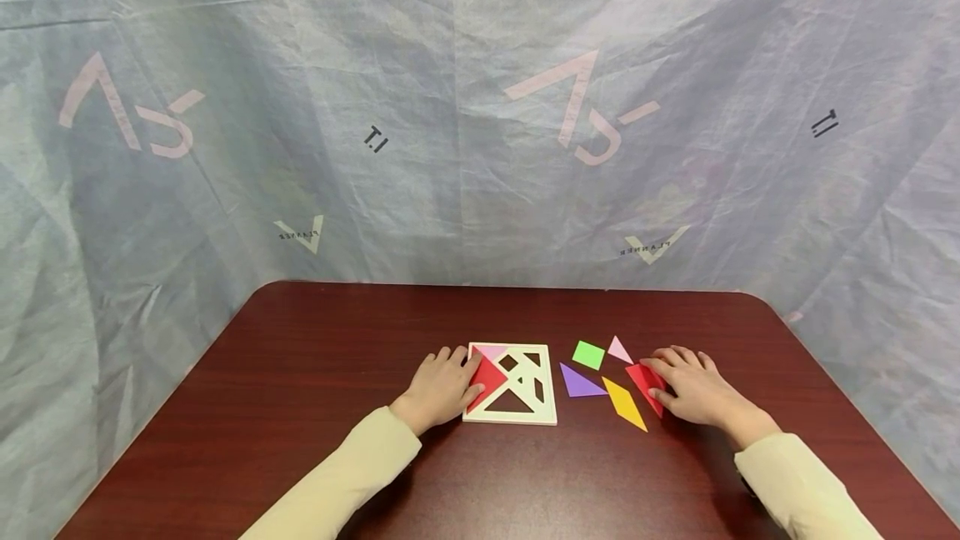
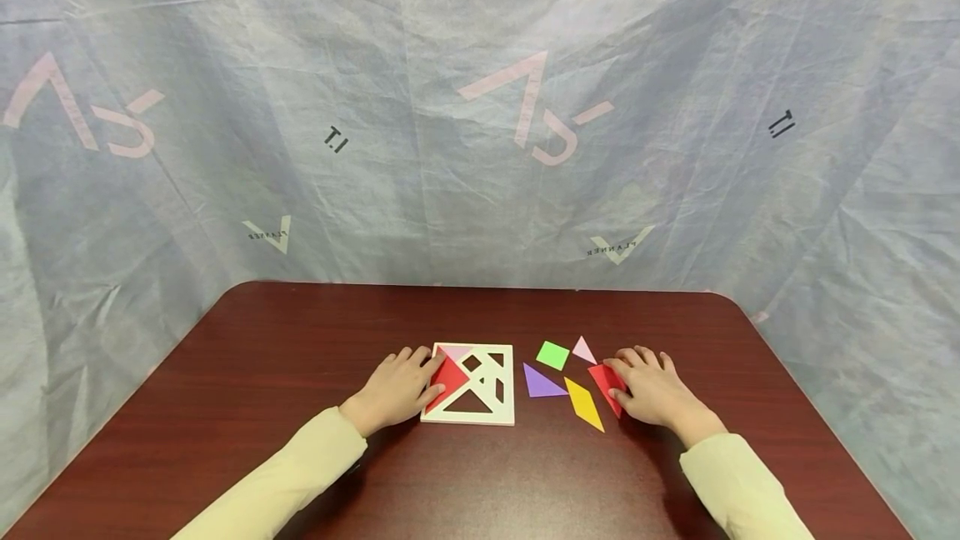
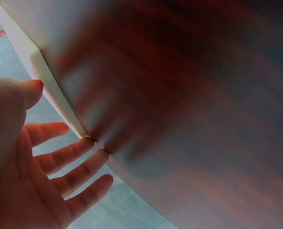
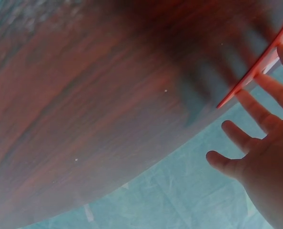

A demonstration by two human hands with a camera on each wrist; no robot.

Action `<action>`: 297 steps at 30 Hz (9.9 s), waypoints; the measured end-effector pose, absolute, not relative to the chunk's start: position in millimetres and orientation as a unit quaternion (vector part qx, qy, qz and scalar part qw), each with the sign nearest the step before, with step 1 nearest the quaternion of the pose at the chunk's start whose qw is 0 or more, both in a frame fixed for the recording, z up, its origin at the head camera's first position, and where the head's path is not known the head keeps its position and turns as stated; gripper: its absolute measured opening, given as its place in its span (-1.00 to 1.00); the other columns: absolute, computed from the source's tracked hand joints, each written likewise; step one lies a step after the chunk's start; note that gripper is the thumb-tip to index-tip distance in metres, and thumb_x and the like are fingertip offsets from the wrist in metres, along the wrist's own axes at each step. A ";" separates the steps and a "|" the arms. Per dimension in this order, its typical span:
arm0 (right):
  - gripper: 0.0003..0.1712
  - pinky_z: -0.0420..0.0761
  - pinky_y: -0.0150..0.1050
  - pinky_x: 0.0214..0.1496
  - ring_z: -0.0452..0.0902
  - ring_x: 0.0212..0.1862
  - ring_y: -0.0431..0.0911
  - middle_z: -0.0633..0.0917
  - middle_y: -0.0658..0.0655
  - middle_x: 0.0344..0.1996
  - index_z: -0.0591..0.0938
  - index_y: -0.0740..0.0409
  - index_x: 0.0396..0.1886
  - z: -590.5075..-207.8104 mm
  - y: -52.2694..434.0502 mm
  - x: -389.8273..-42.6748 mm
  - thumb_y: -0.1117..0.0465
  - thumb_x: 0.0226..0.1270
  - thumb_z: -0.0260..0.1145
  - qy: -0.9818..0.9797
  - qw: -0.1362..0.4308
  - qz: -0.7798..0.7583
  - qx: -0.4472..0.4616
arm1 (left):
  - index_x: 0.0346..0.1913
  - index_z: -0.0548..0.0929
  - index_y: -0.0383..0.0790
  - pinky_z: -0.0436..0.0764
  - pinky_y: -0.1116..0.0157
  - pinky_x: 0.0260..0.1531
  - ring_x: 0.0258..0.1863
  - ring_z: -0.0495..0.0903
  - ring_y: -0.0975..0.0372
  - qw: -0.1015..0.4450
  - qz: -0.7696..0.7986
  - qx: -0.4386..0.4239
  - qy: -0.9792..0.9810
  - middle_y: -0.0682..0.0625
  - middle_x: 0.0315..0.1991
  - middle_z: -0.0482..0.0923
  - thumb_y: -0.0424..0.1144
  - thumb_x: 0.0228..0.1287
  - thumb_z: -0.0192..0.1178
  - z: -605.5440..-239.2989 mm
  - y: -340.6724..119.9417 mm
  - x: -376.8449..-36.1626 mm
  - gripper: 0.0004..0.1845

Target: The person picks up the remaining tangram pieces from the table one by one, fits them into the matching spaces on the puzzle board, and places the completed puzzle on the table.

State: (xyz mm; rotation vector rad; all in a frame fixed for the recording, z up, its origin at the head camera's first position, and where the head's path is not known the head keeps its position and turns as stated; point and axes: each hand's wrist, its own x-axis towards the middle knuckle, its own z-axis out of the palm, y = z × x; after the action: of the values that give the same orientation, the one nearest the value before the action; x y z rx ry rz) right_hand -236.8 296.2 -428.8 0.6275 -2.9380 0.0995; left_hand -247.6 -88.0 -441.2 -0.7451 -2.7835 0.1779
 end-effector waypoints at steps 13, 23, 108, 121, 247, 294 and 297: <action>-0.45 0.24 0.31 0.03 0.35 -0.01 0.25 0.54 0.24 -0.12 0.58 0.18 -0.03 -430.2 299.8 -239.9 -0.05 0.02 0.35 -0.980 0.094 0.001 0.177 | 0.12 0.51 -0.12 0.50 0.13 -0.19 -0.12 0.49 0.05 0.128 0.048 -0.265 -0.955 -0.12 -0.03 0.47 0.10 0.24 0.04 -438.7 -88.4 -250.0 -0.51; -0.46 0.24 0.31 0.00 0.39 -0.09 0.22 0.58 0.23 -0.20 0.60 0.19 -0.12 -427.9 298.6 -238.4 -0.10 -0.01 0.36 -0.981 0.107 -0.013 0.162 | 0.14 0.49 -0.13 0.50 0.12 -0.16 -0.09 0.49 0.05 0.123 0.047 -0.255 -0.958 -0.12 -0.01 0.49 0.09 0.26 0.02 -437.1 -84.3 -255.9 -0.51; -0.41 0.34 0.21 0.00 0.35 0.04 0.13 0.51 0.14 -0.05 0.52 0.13 0.05 -417.3 294.6 -242.8 0.32 -0.10 0.41 -0.963 0.014 0.064 0.263 | 0.17 0.49 -0.10 0.50 0.14 -0.18 -0.10 0.45 0.06 0.109 0.058 -0.250 -0.960 -0.13 -0.01 0.43 0.08 0.29 -0.02 -441.0 -81.3 -258.8 -0.51; -0.48 0.38 0.12 -0.11 0.37 -0.06 0.06 0.50 0.10 -0.17 0.65 0.17 -0.15 -420.1 299.3 -245.4 0.23 -0.25 0.52 -0.951 0.087 0.052 0.291 | 0.18 0.48 -0.10 0.50 0.13 -0.16 -0.08 0.45 0.05 0.103 0.059 -0.247 -0.962 -0.14 0.00 0.42 0.07 0.30 -0.02 -440.0 -80.9 -258.7 -0.51; -0.72 0.42 -0.02 -0.07 0.47 -0.17 -0.06 0.58 -0.06 -0.42 0.61 0.06 -0.41 -412.7 226.6 -236.7 0.52 -0.03 0.23 -0.900 0.238 0.113 0.348 | 0.21 0.44 -0.10 0.48 0.12 -0.08 0.02 0.42 0.10 0.081 0.035 -0.268 -0.959 -0.08 0.06 0.40 0.03 0.31 -0.01 -439.3 -89.2 -263.1 -0.52; -0.72 0.37 -0.23 -0.17 0.37 -0.25 -0.19 0.60 -0.08 -0.40 0.64 0.05 -0.34 -412.8 144.8 -231.2 0.50 0.05 0.21 -0.882 0.202 0.129 0.407 | 0.22 0.43 -0.08 0.45 0.10 -0.05 0.05 0.41 0.11 0.075 0.030 -0.262 -0.962 -0.08 0.08 0.39 0.04 0.31 -0.02 -444.0 -90.6 -265.8 -0.52; -0.74 0.38 -0.22 -0.16 0.38 -0.23 -0.19 0.62 -0.08 -0.37 0.64 0.03 -0.33 -413.0 140.7 -231.4 0.47 0.07 0.23 -0.886 0.190 0.127 0.404 | 0.23 0.42 -0.07 0.45 0.10 -0.05 0.05 0.41 0.11 0.074 0.032 -0.260 -0.962 -0.08 0.09 0.38 0.04 0.31 -0.02 -444.3 -91.0 -265.9 -0.52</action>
State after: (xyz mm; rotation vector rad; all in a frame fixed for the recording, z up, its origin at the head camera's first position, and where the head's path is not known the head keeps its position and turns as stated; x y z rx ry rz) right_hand -231.4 140.7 -413.0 1.1351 -2.4902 0.3560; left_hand -265.9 -91.0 -444.3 -0.7803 -2.8878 0.0946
